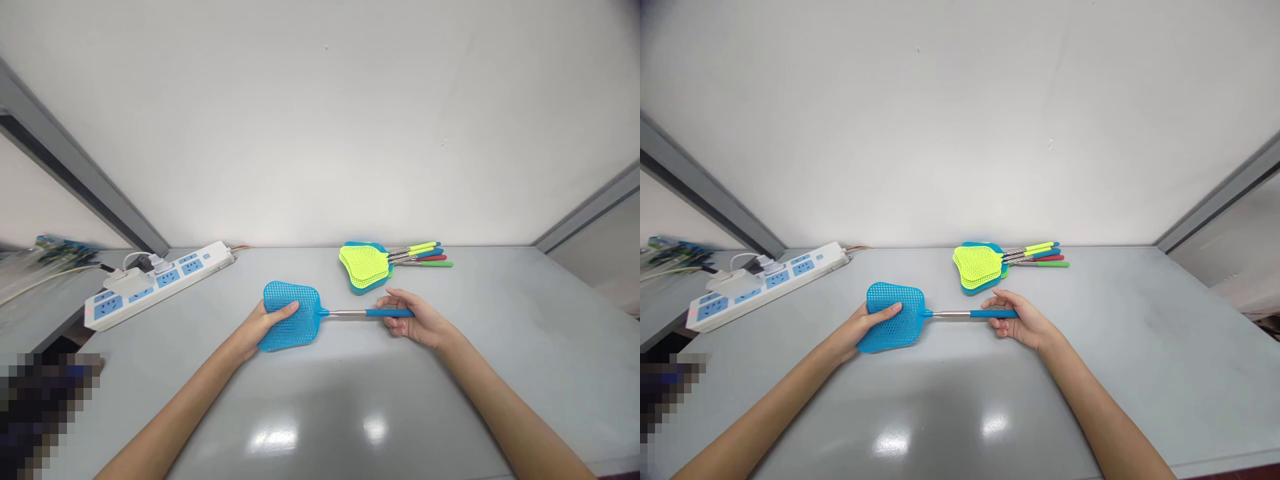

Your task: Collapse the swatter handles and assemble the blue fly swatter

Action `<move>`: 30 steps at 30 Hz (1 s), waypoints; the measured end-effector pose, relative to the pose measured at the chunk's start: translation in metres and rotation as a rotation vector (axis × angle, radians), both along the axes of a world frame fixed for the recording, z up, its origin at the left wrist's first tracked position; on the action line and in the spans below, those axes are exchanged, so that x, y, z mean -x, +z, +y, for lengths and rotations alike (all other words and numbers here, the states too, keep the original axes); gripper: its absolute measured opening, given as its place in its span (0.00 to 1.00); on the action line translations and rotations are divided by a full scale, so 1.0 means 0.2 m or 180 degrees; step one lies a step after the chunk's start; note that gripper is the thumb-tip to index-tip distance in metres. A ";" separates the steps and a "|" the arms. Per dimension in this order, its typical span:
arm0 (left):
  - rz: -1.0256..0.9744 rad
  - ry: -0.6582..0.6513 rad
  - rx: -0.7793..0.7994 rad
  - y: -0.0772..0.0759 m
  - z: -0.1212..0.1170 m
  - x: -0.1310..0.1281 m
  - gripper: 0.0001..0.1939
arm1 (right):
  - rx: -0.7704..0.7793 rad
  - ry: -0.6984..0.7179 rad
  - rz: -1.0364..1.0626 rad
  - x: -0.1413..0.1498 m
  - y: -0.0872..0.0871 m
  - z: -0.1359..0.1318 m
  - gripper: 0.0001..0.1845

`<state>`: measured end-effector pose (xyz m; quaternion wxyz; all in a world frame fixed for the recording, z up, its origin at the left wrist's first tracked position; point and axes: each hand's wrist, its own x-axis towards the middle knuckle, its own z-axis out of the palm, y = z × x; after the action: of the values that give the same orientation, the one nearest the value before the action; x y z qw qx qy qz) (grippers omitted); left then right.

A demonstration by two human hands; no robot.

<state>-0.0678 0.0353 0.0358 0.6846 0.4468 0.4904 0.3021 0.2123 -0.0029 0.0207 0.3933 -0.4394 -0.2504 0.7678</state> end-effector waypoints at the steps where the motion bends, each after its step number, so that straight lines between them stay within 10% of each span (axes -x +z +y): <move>1: 0.0000 -0.0012 0.0012 0.00 0.00 0.00 0.21 | 0.0008 -0.0012 0.0005 0.00 0.00 0.00 0.16; 30: -0.0133 -0.0019 0.0072 0.00 0.01 0.00 0.18 | -0.0027 0.0038 0.0155 -0.02 -0.04 0.01 0.17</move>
<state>-0.0680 0.0368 0.0350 0.7006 0.4340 0.4780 0.3038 0.2167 -0.0011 0.0126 0.3965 -0.4174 -0.2466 0.7796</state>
